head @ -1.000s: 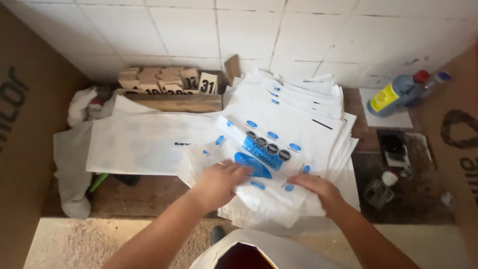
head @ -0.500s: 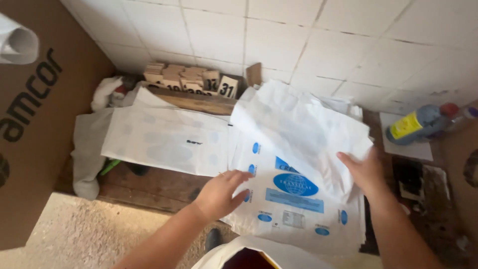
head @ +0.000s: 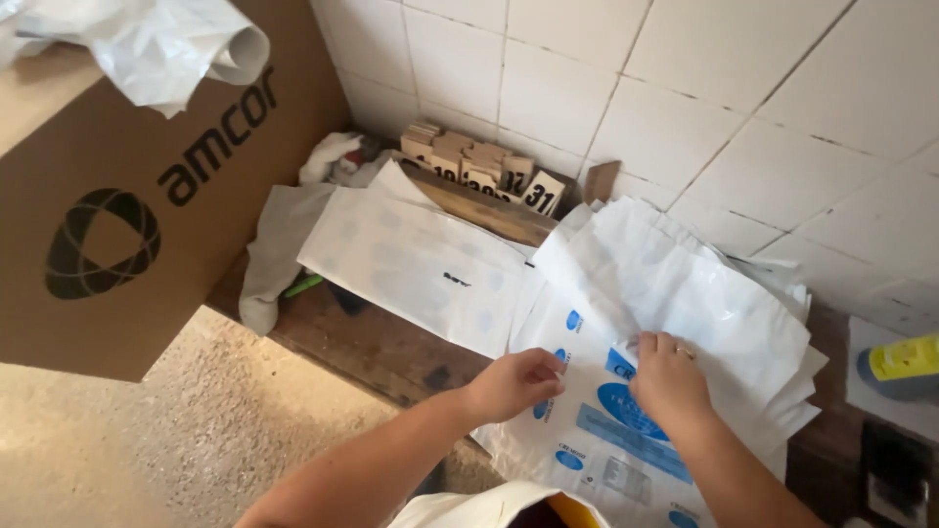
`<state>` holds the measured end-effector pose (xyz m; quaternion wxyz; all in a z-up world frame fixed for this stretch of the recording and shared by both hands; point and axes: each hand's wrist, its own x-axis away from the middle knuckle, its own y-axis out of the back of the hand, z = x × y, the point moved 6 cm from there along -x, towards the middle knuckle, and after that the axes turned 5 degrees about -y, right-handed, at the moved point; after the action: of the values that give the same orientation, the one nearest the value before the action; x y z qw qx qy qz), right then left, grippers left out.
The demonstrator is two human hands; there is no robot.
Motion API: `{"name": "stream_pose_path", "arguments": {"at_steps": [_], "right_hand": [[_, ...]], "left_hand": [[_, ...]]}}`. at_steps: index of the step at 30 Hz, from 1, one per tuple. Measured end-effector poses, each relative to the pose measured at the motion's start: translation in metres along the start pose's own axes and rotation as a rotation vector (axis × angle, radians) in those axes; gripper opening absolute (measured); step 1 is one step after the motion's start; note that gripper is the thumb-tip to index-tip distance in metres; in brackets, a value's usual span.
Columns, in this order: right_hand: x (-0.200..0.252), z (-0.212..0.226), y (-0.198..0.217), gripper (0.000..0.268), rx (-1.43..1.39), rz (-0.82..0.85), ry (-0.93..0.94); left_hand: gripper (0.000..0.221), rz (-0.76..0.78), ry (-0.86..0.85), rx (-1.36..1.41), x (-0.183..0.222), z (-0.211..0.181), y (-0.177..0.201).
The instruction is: Organizing and stacking white plastic cheese bags on a wooden workbench in a factory setting.
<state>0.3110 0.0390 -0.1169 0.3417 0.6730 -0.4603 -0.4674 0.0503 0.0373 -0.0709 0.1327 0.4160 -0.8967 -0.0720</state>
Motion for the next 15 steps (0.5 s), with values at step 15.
{"name": "stream_pose_path", "arguments": {"at_steps": [15], "right_hand": [[-0.007, 0.007, -0.010, 0.037, 0.069, -0.118, 0.022]], "left_hand": [[0.036, -0.101, -0.110, -0.462, 0.011, 0.017, 0.079]]}}
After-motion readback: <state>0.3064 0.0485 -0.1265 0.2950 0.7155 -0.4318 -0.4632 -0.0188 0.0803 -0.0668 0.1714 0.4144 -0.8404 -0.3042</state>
